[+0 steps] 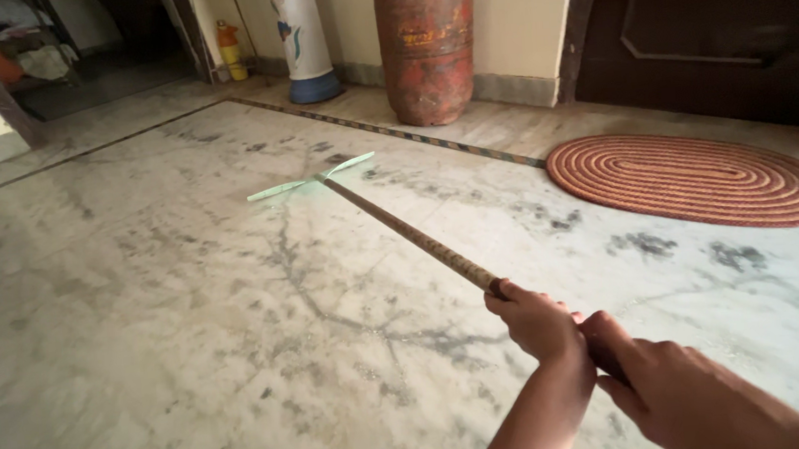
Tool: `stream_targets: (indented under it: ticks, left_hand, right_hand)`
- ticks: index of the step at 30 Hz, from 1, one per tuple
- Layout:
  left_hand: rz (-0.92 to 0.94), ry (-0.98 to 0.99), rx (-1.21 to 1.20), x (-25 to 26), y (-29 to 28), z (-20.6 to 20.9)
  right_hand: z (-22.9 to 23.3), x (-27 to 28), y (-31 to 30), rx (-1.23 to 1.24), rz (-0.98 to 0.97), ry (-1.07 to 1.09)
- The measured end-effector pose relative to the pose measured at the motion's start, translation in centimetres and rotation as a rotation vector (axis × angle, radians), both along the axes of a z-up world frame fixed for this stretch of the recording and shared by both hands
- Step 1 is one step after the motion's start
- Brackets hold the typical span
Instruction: The person wipes liquid across a marble floor using a long-handled floor squeegee, pulling and pushing the tool to move the fluid across the surface.
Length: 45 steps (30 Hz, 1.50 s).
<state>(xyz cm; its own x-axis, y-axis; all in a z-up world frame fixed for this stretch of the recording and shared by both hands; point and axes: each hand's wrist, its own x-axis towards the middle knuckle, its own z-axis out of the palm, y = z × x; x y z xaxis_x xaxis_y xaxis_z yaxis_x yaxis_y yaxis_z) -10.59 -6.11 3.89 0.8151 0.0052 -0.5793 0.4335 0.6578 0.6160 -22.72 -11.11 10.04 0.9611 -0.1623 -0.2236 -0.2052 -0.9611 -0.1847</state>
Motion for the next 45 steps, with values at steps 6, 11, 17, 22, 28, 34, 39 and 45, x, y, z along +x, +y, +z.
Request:
stream_targets:
  ticks: [6, 11, 17, 22, 28, 34, 39, 45]
  left_hand:
    - [-0.082, 0.007, 0.048, -4.9, -1.8, 5.1]
    - [-0.147, 0.018, -0.068, -8.2, -2.1, 9.3]
    - [-0.145, -0.067, -0.327, -8.1, -2.2, 14.4]
    - [-0.166, -0.122, -0.327, -3.7, -3.6, 13.0]
    - [-0.223, -0.105, -0.687, 3.5, -6.0, 6.0]
    - [-0.268, -0.146, -0.851, 7.1, -5.7, 2.2]
    - [-0.187, -0.200, -0.763, 8.9, -5.8, 0.6]
    - [-0.145, -0.301, -0.579, 10.3, -5.6, -0.8]
  right_hand:
    - [2.2, -3.7, -4.0, 0.050, 0.015, -0.086]
    - [7.2, -6.1, -5.6, -0.071, -0.041, 0.084]
    - [15.6, -5.9, -3.7, 0.066, -0.256, 0.164]
    - [16.9, -4.7, -1.8, 0.106, -0.271, 0.073]
    - [14.8, -2.0, 1.1, 0.048, -0.236, 0.013]
    - [13.0, 0.9, 1.8, 0.099, -0.303, 0.010]
    - [9.5, 4.3, 0.0, 0.113, -0.233, -0.007]
    - [6.8, 8.6, -1.5, 0.305, -0.277, 0.041]
